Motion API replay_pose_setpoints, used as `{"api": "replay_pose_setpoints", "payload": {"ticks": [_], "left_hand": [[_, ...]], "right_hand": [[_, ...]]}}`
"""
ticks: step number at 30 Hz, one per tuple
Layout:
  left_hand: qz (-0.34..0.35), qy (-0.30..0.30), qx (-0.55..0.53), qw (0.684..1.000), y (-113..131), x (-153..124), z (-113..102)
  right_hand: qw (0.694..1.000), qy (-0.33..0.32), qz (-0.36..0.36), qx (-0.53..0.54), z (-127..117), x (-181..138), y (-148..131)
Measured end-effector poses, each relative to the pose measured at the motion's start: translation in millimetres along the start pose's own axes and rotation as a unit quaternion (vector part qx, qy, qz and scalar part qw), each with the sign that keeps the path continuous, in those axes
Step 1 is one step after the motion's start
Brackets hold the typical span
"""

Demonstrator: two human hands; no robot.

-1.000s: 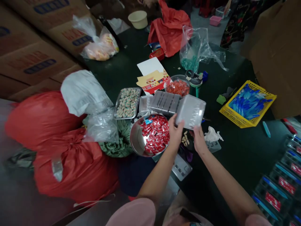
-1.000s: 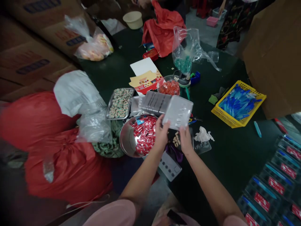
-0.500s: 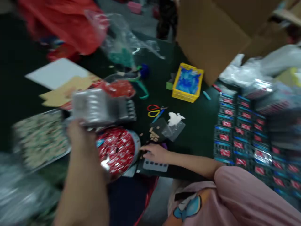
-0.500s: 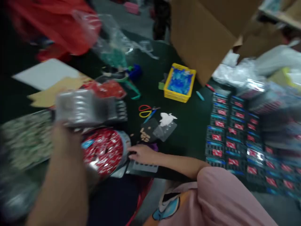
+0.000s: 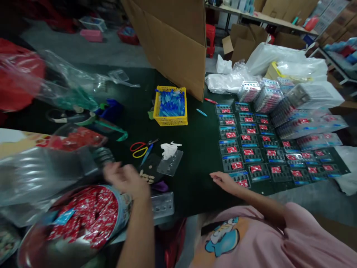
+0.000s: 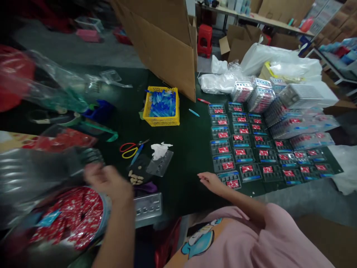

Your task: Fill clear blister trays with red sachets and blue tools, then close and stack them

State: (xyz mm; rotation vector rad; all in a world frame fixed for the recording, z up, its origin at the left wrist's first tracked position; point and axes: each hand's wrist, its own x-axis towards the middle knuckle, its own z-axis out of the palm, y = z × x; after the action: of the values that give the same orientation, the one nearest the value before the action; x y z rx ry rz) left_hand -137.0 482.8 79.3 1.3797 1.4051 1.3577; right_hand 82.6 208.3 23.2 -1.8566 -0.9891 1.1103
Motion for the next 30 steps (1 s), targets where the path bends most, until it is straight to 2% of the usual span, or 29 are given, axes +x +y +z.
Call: {"api": "replay_pose_setpoints", "payload": {"ticks": [1, 2, 3, 4, 6, 7, 8, 10, 14, 18, 23, 26, 30], "left_hand": [[0.059, -0.007, 0.034, 0.998, -5, -20, 21], [0.078, -0.081, 0.065, 0.992, -11, -41, 45], [0.081, -0.109, 0.072, 0.988, -18, -60, 68], [0.075, -0.138, 0.081, 0.984, -25, -78, 91], [0.022, -0.249, 0.113, 0.962, -38, -107, 129], [0.002, -0.285, 0.129, 0.950, -45, -117, 145], [-0.011, -0.307, 0.141, 0.941, -51, -125, 157], [-0.023, -0.312, 0.157, 0.937, -64, -134, 174], [-0.013, -0.312, 0.189, 0.931, -95, -142, 186], [0.039, -0.329, 0.217, 0.918, -122, -146, 184], [0.058, -0.331, 0.238, 0.911, -140, -150, 179], [0.083, -0.331, 0.249, 0.906, -148, -153, 176], [0.144, -0.331, 0.277, 0.890, -153, -155, 171]], "right_hand": [[1.000, 0.018, 0.007, 0.013, -13, -1, 7], [0.999, 0.037, 0.011, 0.026, -26, -1, 13], [0.998, 0.055, 0.012, 0.039, -37, 2, 18], [0.996, 0.071, 0.010, 0.051, -48, 7, 21], [0.993, 0.093, -0.002, 0.068, -68, 22, 24], [0.993, 0.096, -0.010, 0.072, -77, 32, 24], [0.993, 0.095, -0.018, 0.074, -85, 44, 23], [0.993, 0.087, -0.037, 0.069, -99, 71, 19], [0.995, 0.058, -0.077, -0.019, -120, 147, 8], [0.984, 0.026, -0.081, -0.158, -128, 255, -6], [0.974, 0.072, -0.051, -0.209, -121, 385, -12], [0.966, 0.094, -0.046, -0.237, -116, 431, -1], [0.969, 0.069, -0.071, -0.228, -132, 461, 18]]}}
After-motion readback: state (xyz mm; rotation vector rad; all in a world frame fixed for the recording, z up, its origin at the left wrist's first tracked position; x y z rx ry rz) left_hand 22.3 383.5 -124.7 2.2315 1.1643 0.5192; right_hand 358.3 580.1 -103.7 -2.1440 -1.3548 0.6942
